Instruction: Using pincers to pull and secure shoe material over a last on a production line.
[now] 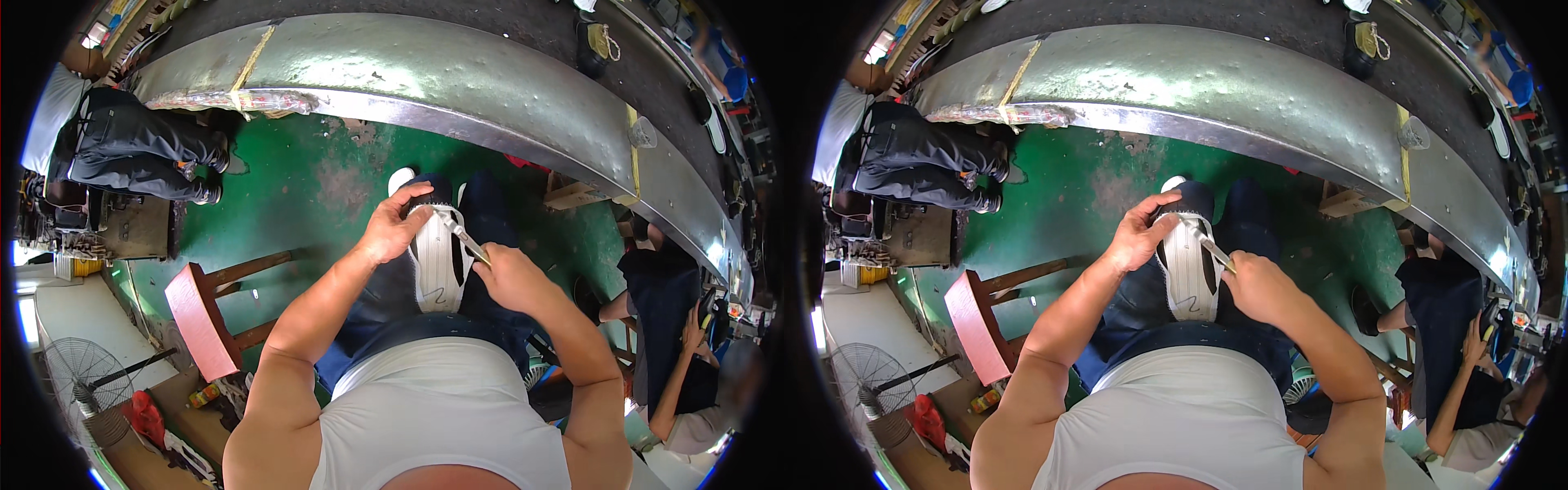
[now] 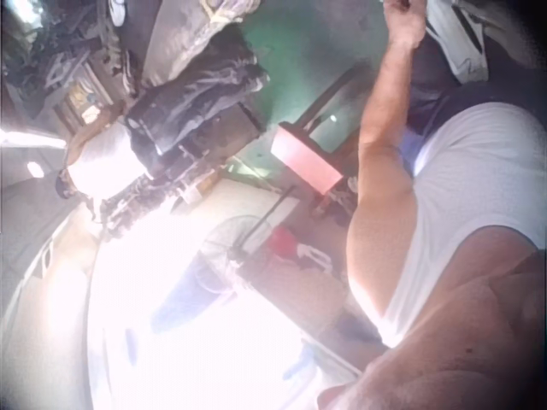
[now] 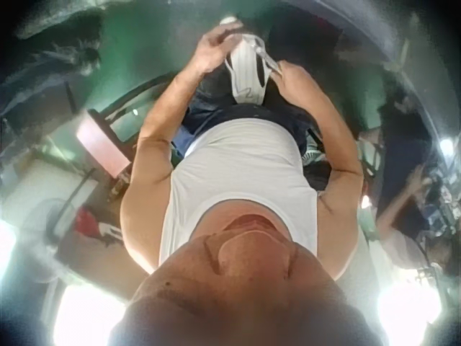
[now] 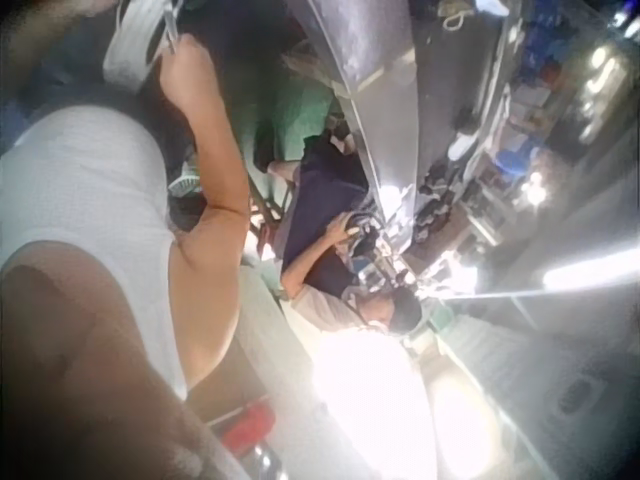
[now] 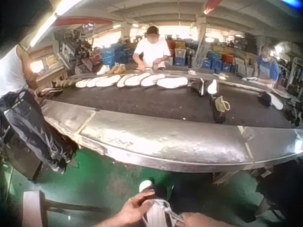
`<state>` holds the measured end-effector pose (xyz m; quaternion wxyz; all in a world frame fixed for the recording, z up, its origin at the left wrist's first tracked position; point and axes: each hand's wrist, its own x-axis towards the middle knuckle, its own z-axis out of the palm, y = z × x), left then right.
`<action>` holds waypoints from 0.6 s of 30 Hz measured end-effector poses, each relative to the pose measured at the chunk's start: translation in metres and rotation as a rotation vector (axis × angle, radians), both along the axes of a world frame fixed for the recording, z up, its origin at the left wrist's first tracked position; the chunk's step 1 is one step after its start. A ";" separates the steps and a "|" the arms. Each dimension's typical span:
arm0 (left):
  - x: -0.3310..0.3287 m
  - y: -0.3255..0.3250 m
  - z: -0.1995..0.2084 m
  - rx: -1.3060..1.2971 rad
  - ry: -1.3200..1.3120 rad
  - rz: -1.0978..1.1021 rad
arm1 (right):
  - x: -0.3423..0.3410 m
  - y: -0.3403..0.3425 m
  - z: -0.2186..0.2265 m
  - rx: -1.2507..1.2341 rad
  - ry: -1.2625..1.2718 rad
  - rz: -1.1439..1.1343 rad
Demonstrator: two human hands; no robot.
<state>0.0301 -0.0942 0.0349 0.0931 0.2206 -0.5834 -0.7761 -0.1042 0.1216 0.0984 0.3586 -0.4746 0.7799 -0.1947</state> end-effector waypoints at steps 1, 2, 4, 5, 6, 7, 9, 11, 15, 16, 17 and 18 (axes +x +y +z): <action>0.000 -0.001 0.000 -0.041 -0.028 0.016 | -0.007 -0.006 0.007 0.068 -0.131 0.015; 0.001 -0.003 -0.004 -0.040 -0.028 0.023 | -0.016 -0.006 0.022 0.235 -0.450 -0.067; 0.000 -0.004 -0.009 -0.113 0.011 0.025 | -0.010 -0.004 0.034 0.046 -0.442 -0.118; 0.000 -0.006 -0.011 -0.113 0.011 0.034 | -0.007 -0.006 0.035 -0.149 -0.435 -0.173; -0.003 -0.005 -0.007 -0.114 -0.003 -0.007 | -0.001 -0.010 0.029 -0.364 -0.310 -0.211; -0.005 -0.005 -0.004 -0.118 -0.017 -0.043 | 0.003 -0.018 0.021 -0.363 -0.309 -0.217; -0.005 -0.010 -0.004 -0.191 -0.053 -0.098 | 0.002 -0.036 0.002 -0.147 0.100 -0.072; 0.005 -0.007 0.001 -0.266 -0.087 -0.152 | 0.001 -0.029 -0.008 -0.072 0.059 -0.057; 0.045 0.023 -0.027 -0.194 -0.298 -0.062 | 0.014 -0.001 -0.027 -0.226 -0.099 -0.252; 0.054 0.035 -0.030 -0.222 -0.343 -0.057 | 0.022 0.000 -0.034 -0.214 -0.076 -0.355; 0.058 0.046 -0.034 -0.249 -0.389 -0.052 | 0.029 0.004 -0.046 -0.201 -0.055 -0.458; 0.055 0.053 -0.033 -0.262 -0.382 -0.052 | 0.034 0.011 -0.077 -0.267 0.000 -0.458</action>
